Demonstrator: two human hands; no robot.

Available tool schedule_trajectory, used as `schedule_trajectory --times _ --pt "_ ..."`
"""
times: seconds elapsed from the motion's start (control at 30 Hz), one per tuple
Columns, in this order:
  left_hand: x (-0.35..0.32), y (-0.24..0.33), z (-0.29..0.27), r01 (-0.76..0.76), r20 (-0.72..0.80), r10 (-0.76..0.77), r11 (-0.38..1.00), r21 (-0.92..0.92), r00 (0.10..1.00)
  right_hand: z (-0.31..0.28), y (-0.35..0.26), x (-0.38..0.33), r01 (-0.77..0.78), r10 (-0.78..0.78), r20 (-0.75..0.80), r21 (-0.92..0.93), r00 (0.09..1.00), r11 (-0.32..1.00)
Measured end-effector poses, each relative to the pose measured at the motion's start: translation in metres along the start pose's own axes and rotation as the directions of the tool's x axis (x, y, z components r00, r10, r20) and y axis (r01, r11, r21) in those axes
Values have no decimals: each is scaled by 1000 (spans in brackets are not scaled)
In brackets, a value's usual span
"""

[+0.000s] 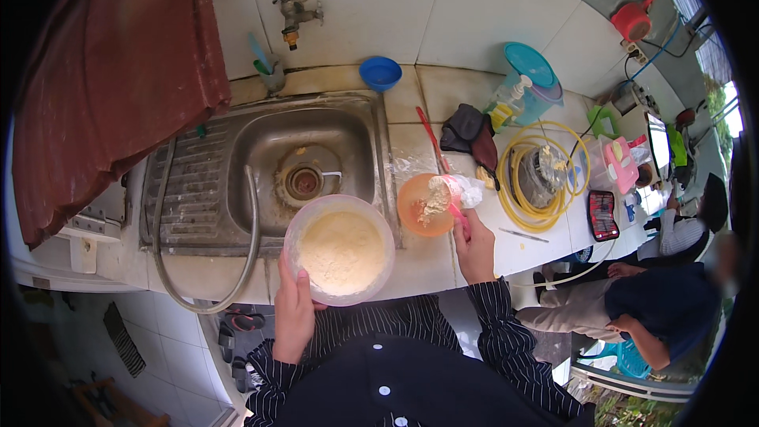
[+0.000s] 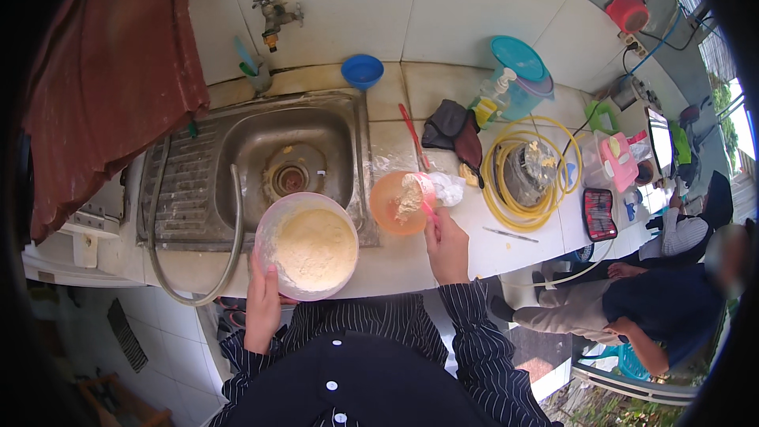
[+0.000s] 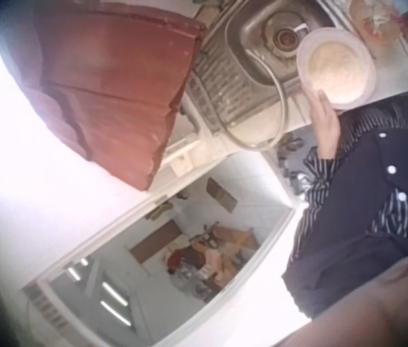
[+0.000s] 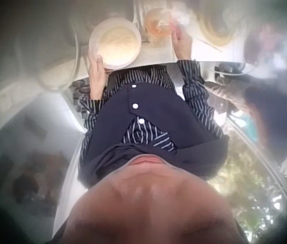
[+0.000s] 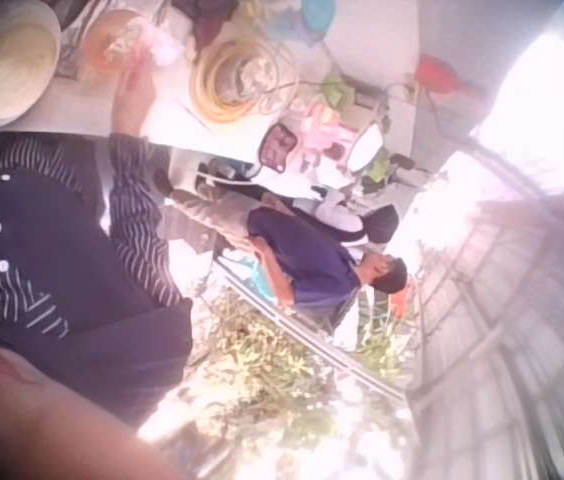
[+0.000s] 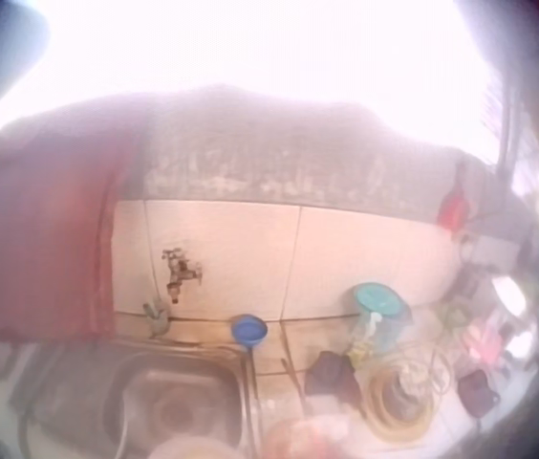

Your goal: The person scoops a white powder from a large container into a small bowl using a pink scoop. They then wipe a pink silicone mold with a tissue and add water to the bowl from the sink tap.

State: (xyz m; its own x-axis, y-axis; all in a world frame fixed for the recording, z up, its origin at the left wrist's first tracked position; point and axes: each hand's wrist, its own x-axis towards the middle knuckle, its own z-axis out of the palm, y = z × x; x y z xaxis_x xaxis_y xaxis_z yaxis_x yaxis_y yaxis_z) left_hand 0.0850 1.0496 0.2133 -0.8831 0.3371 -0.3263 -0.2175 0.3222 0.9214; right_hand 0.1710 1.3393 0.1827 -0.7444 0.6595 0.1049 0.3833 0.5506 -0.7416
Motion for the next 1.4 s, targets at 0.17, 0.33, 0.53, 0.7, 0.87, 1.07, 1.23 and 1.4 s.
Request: schedule_trajectory --times 0.17,0.33,0.53,0.7,0.87,1.07,1.23,1.4 --pt "0 2 1 -9 -1 9 1000 21 1000 11 24 -3 223 -229 -20 -159 973 962" --pt "-1 1 0 14 -1 -14 1000 24 1000 12 32 -9 219 -212 57 -275 976 936" --pt "-1 1 1 34 10 -34 999 -14 999 12 43 -12 226 -212 83 -269 974 936" --pt "-1 4 3 -28 -29 28 1000 13 999 9 38 -11 313 -325 -50 -164 944 935" --pt "-1 5 4 -17 -25 17 1000 12 1000 14 44 -15 285 -294 -38 -165 955 944" --pt "-1 2 1 12 4 -12 999 -35 1000 -13 -6 -17 -14 25 -26 348 999 938" --pt "0 0 0 2 -14 -2 1000 5 1000 -34 -103 -17 108 -186 385 215 904 971" --pt "0 2 -1 -4 13 4 1000 3 1000 31 -120 -11 737 -497 614 -217 613 640"
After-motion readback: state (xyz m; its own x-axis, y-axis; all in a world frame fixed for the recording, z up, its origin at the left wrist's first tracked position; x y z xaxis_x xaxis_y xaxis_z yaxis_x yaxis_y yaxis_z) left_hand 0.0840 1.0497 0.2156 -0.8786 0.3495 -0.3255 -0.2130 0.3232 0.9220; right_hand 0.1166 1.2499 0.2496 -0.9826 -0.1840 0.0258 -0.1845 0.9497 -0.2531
